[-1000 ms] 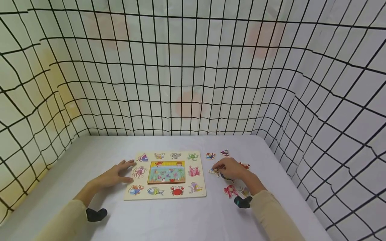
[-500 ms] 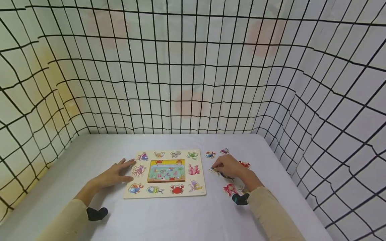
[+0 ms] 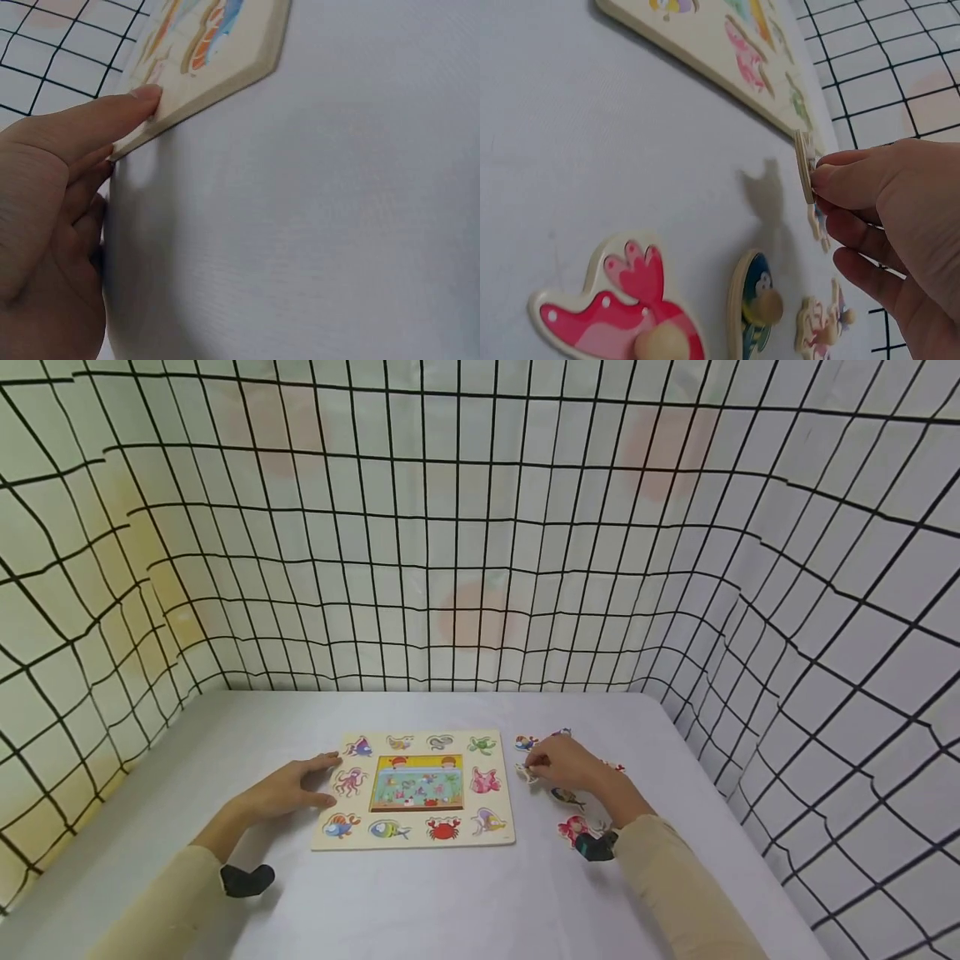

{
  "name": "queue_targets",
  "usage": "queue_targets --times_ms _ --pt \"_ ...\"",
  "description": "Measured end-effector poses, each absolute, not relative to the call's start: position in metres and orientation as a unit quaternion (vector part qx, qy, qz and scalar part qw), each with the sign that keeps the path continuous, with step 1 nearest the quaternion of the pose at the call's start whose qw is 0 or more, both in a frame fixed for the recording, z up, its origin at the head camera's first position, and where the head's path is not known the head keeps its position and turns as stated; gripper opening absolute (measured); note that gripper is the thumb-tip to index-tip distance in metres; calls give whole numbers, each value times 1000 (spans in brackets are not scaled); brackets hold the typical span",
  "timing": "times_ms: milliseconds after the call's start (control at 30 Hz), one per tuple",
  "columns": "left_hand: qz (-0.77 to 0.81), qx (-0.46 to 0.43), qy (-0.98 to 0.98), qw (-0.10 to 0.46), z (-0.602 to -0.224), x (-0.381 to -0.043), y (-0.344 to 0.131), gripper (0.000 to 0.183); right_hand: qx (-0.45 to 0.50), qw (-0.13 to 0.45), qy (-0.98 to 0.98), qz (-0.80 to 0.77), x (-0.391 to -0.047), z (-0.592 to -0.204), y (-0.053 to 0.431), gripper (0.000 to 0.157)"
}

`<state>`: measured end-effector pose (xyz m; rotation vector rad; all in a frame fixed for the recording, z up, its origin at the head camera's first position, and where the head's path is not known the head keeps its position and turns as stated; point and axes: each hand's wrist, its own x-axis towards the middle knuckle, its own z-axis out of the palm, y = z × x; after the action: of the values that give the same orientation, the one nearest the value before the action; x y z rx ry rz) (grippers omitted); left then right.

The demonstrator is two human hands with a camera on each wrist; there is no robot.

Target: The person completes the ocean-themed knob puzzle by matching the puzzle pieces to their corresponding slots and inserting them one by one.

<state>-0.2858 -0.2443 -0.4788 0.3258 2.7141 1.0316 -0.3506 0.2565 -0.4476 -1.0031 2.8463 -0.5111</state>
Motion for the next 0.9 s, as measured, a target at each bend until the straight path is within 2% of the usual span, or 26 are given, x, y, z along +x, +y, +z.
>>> queue_targets --times_ms 300,900 --pt "373 105 916 102 -481 -289 -245 84 -331 29 926 -181 -348 -434 233 12" --pt "381 101 914 95 -486 -287 -246 84 -340 58 922 -174 -351 -422 199 8"
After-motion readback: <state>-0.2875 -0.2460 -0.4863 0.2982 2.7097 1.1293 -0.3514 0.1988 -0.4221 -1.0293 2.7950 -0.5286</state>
